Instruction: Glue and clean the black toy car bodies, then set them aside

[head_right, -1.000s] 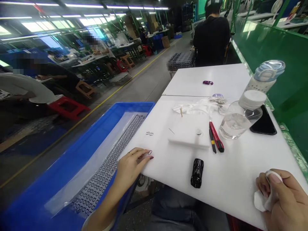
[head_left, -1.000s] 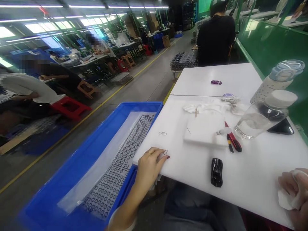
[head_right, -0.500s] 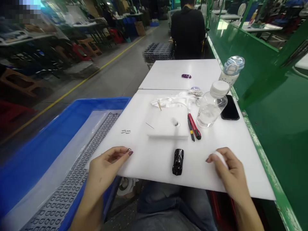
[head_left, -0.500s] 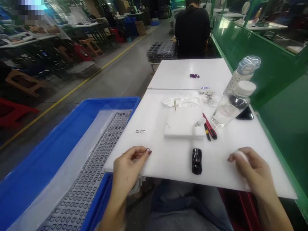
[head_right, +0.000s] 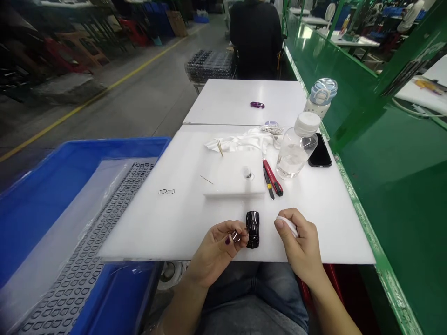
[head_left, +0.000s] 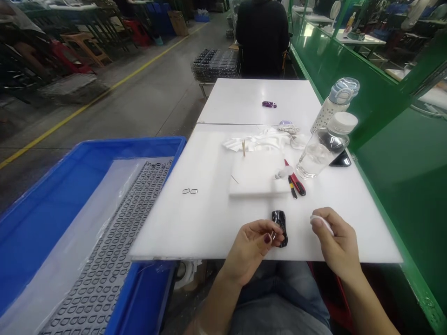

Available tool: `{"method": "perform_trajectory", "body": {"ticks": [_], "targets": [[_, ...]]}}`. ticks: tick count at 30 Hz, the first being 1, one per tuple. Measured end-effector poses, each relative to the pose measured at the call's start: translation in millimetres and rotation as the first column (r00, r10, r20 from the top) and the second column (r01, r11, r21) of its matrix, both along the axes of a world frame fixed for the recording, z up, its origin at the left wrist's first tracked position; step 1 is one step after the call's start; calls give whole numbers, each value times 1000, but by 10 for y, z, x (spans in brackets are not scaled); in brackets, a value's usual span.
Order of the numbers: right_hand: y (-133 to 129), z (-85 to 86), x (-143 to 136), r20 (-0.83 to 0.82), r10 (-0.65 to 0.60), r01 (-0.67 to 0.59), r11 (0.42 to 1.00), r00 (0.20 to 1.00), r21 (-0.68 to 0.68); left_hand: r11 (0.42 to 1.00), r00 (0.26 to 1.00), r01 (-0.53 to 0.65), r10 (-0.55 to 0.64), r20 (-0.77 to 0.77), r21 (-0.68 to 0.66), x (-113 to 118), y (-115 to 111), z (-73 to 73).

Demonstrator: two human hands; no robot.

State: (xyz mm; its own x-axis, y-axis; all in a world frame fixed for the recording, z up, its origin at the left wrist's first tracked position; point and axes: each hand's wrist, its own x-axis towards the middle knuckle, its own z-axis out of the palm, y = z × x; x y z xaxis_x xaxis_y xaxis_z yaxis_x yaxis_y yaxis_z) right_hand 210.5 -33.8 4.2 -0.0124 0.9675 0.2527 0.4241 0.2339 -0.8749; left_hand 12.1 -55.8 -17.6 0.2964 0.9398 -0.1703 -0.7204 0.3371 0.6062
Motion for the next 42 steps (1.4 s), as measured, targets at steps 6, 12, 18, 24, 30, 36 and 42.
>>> {"method": "perform_trajectory", "body": {"ticks": [6, 12, 18, 24, 30, 36, 42], "targets": [[-26, 144, -293, 73, 251, -261, 893, 965, 367, 1000, 996, 9, -11, 93, 16, -36, -26, -63], [-58, 246, -450, 409, 229, -431, 741, 883, 515, 997, 996, -66, 68, 61, -38, 9, -27, -17], [-97, 404, -162, 518, 109, -408, 758, 848, 509, 998, 998, -50, 51, 39, -36, 33, -31, -43], [-79, 245, -32, 313, 87, -221, 878, 946, 424, 993, 990, -10, 26, -137, 116, -44, -48, -6], [-107, -87, -30, 232, 124, -166, 971, 965, 174, 681, 353, 113, 653, -670, 724, -55, -49, -63], [-126, -140, -90, 276, 171, -210, 970, 946, 121, 555, 218, 284, 756, -617, 782, 12, -32, -169], [-121, -171, -102, 313, 193, -234, 967, 930, 98, 651, 216, 248, 685, -696, 717, -37, -34, -151]]}}
